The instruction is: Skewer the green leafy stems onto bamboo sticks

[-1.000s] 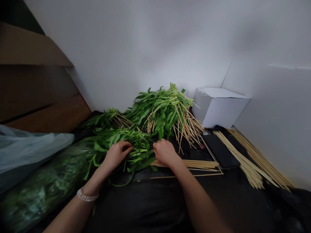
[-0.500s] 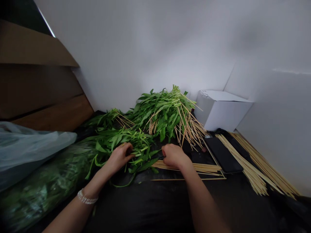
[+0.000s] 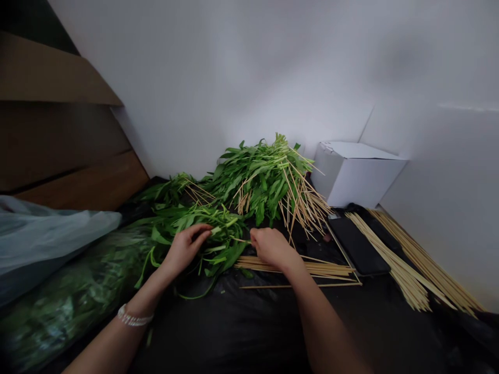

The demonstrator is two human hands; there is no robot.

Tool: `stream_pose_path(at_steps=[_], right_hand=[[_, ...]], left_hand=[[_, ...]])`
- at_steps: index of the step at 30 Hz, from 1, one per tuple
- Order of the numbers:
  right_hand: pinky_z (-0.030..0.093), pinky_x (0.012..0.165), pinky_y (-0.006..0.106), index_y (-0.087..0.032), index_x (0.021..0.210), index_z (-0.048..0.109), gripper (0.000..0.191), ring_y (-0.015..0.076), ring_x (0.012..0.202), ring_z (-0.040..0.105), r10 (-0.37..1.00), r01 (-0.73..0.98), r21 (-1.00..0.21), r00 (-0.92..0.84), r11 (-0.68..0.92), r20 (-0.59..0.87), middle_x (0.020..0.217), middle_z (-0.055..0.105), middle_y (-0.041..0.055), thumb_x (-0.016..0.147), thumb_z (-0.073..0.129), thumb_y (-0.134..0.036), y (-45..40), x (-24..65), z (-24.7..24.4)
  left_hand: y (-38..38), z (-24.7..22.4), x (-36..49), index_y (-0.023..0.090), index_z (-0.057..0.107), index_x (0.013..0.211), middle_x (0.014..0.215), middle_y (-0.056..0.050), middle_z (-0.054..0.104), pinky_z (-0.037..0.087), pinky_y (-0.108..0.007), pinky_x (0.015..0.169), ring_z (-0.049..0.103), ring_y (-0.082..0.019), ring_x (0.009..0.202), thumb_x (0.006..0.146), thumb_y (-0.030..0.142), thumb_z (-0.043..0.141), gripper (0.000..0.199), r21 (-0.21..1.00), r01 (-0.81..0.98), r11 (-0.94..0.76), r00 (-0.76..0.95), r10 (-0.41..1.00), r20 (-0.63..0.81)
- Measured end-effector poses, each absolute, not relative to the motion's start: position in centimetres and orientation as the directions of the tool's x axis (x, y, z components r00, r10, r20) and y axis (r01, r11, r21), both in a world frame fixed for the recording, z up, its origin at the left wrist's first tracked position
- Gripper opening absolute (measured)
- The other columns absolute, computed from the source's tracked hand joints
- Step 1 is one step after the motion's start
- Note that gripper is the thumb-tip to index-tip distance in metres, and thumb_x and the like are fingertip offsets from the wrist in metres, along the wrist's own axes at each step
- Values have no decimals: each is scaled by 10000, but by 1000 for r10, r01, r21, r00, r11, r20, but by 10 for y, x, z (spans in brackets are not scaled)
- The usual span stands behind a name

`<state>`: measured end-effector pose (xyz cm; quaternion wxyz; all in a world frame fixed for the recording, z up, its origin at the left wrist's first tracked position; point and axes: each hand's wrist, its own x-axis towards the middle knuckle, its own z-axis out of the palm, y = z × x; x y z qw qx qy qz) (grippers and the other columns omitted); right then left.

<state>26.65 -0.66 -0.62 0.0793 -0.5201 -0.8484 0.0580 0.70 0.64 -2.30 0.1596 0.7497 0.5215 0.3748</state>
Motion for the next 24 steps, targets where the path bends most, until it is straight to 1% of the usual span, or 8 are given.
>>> stream_pose_path(at_steps=[3,5,7,10,13,15,19,24], right_hand=[[348,681,230,-203,870,620,150,143,809,604,873,846,-223,-449,484,193,850,658,20,921,482,-173,-5,263,-6],[358,709,226,-204,871,625,170,135,830,591,854,831,-223,-458,510,246,877,633,20,943,471,-196,-7,258,-6],[365,704,223,-206,892,631,190,127,818,584,837,822,-212,-463,529,293,896,612,20,960,454,-214,-10,252,-5],[366,649,226,-209,927,634,218,121,768,581,831,840,-171,-439,514,341,911,599,20,975,423,-228,-16,245,-3],[358,599,237,-207,964,643,244,129,739,581,847,893,-121,-358,433,394,923,598,30,980,402,-243,-19,243,-2],[371,614,236,-205,1013,644,254,136,764,585,830,901,-125,-320,416,457,942,600,39,979,396,-245,-19,243,-3],[398,700,231,-201,1126,624,277,144,833,591,743,839,-137,-377,527,554,946,618,46,977,392,-226,-20,238,-9],[368,609,242,-242,1257,566,327,143,758,618,753,845,-62,-437,531,492,892,657,20,975,404,-208,-26,225,-16]], left_hand=[[6,-19,9,171,705,1041,816,-51,716,481,-314,715,629,-199,710,874,415,531,343,845,456,-280,82,959,273],[5,-18,9,150,713,1030,716,-31,696,481,-299,683,613,-180,648,852,448,559,380,924,326,-200,76,980,185],[5,-19,9,149,719,1021,772,-36,715,487,-293,711,624,-173,683,806,465,627,393,969,195,-149,73,988,137],[7,-22,7,158,726,1019,908,-59,736,494,-304,781,646,-178,763,730,448,725,410,992,56,-113,51,993,110],[8,-25,6,159,735,1007,916,-65,743,492,-317,833,654,-187,805,677,423,781,426,993,-1,-116,28,993,116],[8,-26,7,163,739,989,921,-60,746,491,-318,851,657,-186,817,656,409,802,420,993,-26,-111,33,993,112],[6,-25,9,174,732,946,913,-46,742,502,-296,827,663,-171,816,689,410,784,353,991,-104,-89,74,993,97],[4,-23,11,172,730,974,994,-64,745,505,-253,789,662,-156,850,712,372,778,333,983,-175,-47,116,991,68]])
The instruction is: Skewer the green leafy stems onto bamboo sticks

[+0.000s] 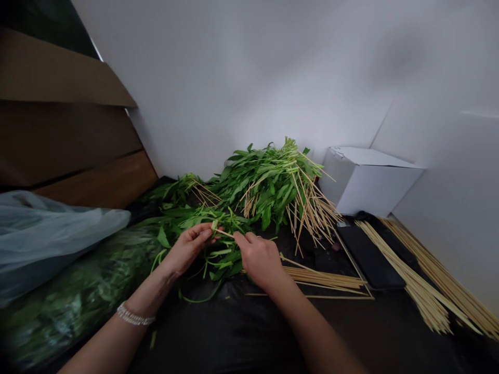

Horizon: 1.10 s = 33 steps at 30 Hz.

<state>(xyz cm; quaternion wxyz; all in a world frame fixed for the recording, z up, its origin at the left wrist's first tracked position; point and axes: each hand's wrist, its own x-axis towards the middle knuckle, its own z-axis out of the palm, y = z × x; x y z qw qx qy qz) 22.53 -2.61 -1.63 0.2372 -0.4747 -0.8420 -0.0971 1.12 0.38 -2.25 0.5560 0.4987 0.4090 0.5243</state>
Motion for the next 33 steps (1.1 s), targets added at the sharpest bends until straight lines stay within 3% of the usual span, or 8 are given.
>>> stream_pose_path(at_steps=[10,20,29,33], right_hand=[[367,582,237,-268,1275,557,347,146,768,639,820,881,-60,-410,469,400,897,671,21,973,396,-213,-28,218,-20],[388,601,228,-260,1297,537,366,151,778,646,862,899,-84,-380,430,336,932,679,34,972,377,-207,-33,213,-19],[378,610,220,-220,1223,580,321,138,765,638,831,881,-118,-377,458,409,916,677,40,990,358,-206,-31,210,-28],[357,597,213,-221,1123,613,274,130,727,628,806,869,-124,-380,480,453,856,672,26,987,376,-197,-31,210,-31]], left_hand=[[4,-23,12,165,756,955,964,-80,761,517,-279,784,679,-169,823,673,329,814,332,972,-231,-41,94,994,64],[7,-28,10,163,772,908,876,-70,775,512,-274,780,679,-165,770,617,317,846,338,984,-162,-75,24,996,80],[7,-21,7,180,750,982,857,-57,773,504,-253,759,685,-157,779,621,309,848,396,985,-171,-36,77,996,50],[7,-19,3,150,766,869,759,-43,761,500,-238,733,664,-134,694,606,305,854,317,988,-154,0,45,999,7]])
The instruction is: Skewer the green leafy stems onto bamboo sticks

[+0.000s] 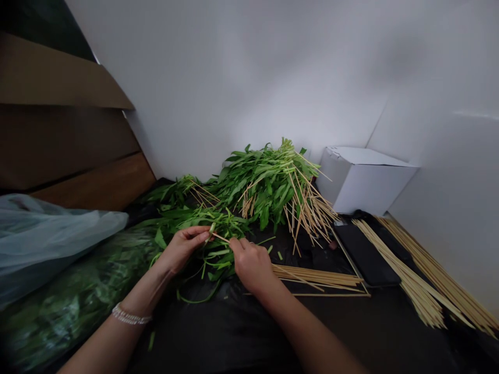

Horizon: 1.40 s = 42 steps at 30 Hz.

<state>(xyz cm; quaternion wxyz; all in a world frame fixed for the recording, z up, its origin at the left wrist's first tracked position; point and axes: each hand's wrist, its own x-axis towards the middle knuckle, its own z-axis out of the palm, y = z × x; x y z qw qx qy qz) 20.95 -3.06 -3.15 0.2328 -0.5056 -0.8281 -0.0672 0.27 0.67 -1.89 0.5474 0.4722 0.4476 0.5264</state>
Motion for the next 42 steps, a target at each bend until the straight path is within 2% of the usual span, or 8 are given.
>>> stream_pose_path(at_steps=[13,21,23,27,32,37,39,42], right_hand=[[348,591,225,-191,1033,617,229,126,684,614,752,840,-121,-398,529,526,799,659,18,975,397,-162,-34,204,-38],[329,580,240,-192,885,594,204,127,656,594,754,828,-115,-431,549,496,771,646,8,974,411,-195,-34,199,-40],[328,590,239,-192,886,589,219,121,659,585,731,812,-118,-439,572,522,765,640,5,979,390,-196,-33,201,-38],[327,606,245,-182,865,577,260,113,659,565,637,725,-118,-501,679,585,751,633,7,983,348,-218,-34,208,-29],[303,570,279,-189,741,539,286,117,575,501,487,626,-52,-548,778,680,651,579,0,949,345,-222,-42,213,-18],[283,523,294,-205,674,515,278,124,531,447,326,509,54,-625,859,709,594,525,-10,913,378,-246,-56,205,-17],[273,509,294,-209,670,513,256,129,525,443,265,474,122,-667,872,697,588,519,-12,898,404,-251,-60,199,-21],[274,505,294,-215,673,506,219,132,513,437,206,433,184,-707,882,677,587,514,-19,876,435,-257,-61,192,-28]], left_hand=[[3,-19,5,148,770,793,736,-45,744,479,-219,667,644,-121,664,542,277,888,306,963,-241,117,161,984,-79],[-1,-26,17,155,769,833,747,-54,750,489,-268,703,647,-157,671,571,305,866,317,997,-46,60,286,957,-44],[0,-21,12,163,766,916,865,-81,760,483,-261,681,656,-168,706,602,348,846,374,999,-22,29,284,959,-21],[-2,-8,-3,189,729,1083,1127,-126,710,481,-274,708,670,-206,819,667,402,797,472,998,-15,-62,334,941,63],[-9,1,-17,190,730,1082,1080,-144,718,482,-315,757,659,-251,889,596,381,841,534,999,-44,20,574,819,9],[-6,-1,-26,201,748,1004,1015,-128,730,467,-280,671,630,-194,752,591,384,833,460,987,-156,-40,467,878,109],[-1,-6,-23,190,750,987,1008,-124,731,463,-273,667,623,-183,740,710,399,747,348,995,-53,-87,427,898,102],[8,-19,-13,204,764,900,884,-87,746,455,-283,692,619,-197,743,800,386,649,237,928,298,-225,399,912,94]])
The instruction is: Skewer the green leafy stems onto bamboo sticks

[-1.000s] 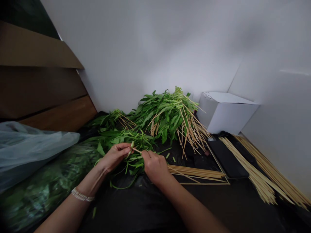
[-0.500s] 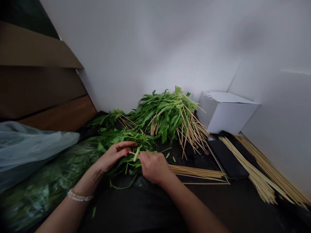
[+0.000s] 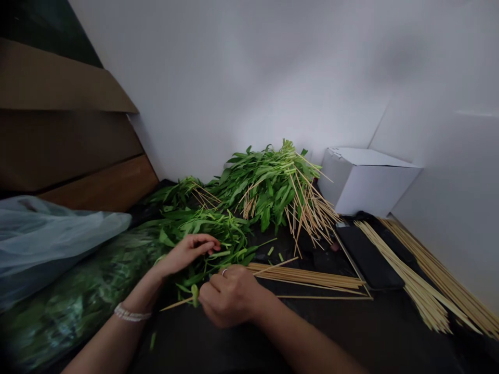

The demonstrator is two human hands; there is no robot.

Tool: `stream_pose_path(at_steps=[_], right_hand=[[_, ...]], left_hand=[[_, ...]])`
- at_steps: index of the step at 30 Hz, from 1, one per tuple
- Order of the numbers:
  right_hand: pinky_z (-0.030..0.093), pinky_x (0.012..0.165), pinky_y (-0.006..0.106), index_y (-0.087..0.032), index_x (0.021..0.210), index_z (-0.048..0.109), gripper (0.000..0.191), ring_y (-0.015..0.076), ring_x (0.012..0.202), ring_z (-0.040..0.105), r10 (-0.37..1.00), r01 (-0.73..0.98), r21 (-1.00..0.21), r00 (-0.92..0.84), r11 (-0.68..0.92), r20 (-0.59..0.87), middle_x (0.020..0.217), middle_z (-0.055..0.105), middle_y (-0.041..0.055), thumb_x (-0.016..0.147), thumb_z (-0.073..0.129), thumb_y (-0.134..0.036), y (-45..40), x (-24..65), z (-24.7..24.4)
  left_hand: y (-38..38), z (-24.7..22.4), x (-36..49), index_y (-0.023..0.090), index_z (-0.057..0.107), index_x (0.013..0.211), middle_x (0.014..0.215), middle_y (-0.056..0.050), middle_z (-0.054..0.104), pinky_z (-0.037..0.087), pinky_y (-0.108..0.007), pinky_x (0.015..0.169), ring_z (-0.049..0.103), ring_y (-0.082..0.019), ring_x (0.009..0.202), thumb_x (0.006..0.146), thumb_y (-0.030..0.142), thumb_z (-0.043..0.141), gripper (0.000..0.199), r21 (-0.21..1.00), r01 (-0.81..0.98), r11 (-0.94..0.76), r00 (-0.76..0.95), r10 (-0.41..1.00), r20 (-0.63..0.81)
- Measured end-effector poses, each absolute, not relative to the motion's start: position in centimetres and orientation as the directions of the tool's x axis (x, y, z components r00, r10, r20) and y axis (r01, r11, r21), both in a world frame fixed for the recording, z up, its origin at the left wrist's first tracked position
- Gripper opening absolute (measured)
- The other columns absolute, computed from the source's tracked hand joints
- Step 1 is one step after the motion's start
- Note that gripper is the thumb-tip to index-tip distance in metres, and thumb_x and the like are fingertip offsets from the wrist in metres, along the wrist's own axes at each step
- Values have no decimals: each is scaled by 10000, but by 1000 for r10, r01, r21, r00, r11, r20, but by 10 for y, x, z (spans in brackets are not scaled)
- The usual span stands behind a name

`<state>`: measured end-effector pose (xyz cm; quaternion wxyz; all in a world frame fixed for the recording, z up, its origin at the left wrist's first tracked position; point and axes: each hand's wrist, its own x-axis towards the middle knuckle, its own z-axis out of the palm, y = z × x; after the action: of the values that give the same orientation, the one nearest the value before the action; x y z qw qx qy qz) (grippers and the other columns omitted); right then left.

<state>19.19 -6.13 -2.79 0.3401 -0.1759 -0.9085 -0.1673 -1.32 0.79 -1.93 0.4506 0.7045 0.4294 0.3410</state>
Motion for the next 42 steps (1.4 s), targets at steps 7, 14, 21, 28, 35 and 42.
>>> stream_pose_path(at_steps=[7,14,21,28,35,42], right_hand=[[304,516,284,-207,670,507,208,131,520,464,237,449,170,-713,877,660,591,528,-11,862,437,-245,-59,189,-30],[328,535,297,-166,893,603,198,152,591,519,323,528,137,-682,838,656,672,580,8,907,407,-190,-53,192,-29],[334,558,276,-123,1257,538,334,142,625,563,581,800,-4,-433,600,689,746,627,27,975,370,-185,-38,204,-30],[359,600,246,-174,1129,621,297,142,692,592,710,839,-98,-384,535,590,810,657,33,936,400,-135,-33,208,-30],[347,586,249,-195,1199,612,336,138,672,585,707,862,-60,-371,503,602,790,651,23,908,456,-133,-33,208,-32],[341,570,257,-204,1200,613,347,143,675,593,722,872,-49,-372,488,583,795,652,21,898,463,-121,-34,208,-31]], left_hand=[[15,-42,-9,249,776,760,740,-48,706,410,-278,700,594,-223,755,673,326,752,119,646,606,-465,406,879,252],[12,-28,-5,210,731,793,743,-24,695,445,-262,662,599,-180,686,699,332,746,154,815,458,-355,296,925,237],[9,-13,-7,187,716,990,912,-73,755,486,-287,806,672,-184,838,722,395,759,342,991,-104,-84,94,991,94],[9,-14,-5,179,765,899,842,-61,761,511,-263,766,685,-169,804,641,349,830,316,973,-228,-10,70,997,27],[8,-13,-4,168,776,895,853,-60,773,510,-255,809,692,-156,792,623,327,842,321,965,-262,12,87,996,11],[6,-11,-1,167,783,863,825,-55,777,511,-224,780,681,-128,738,574,320,869,338,962,-270,41,77,997,-21]])
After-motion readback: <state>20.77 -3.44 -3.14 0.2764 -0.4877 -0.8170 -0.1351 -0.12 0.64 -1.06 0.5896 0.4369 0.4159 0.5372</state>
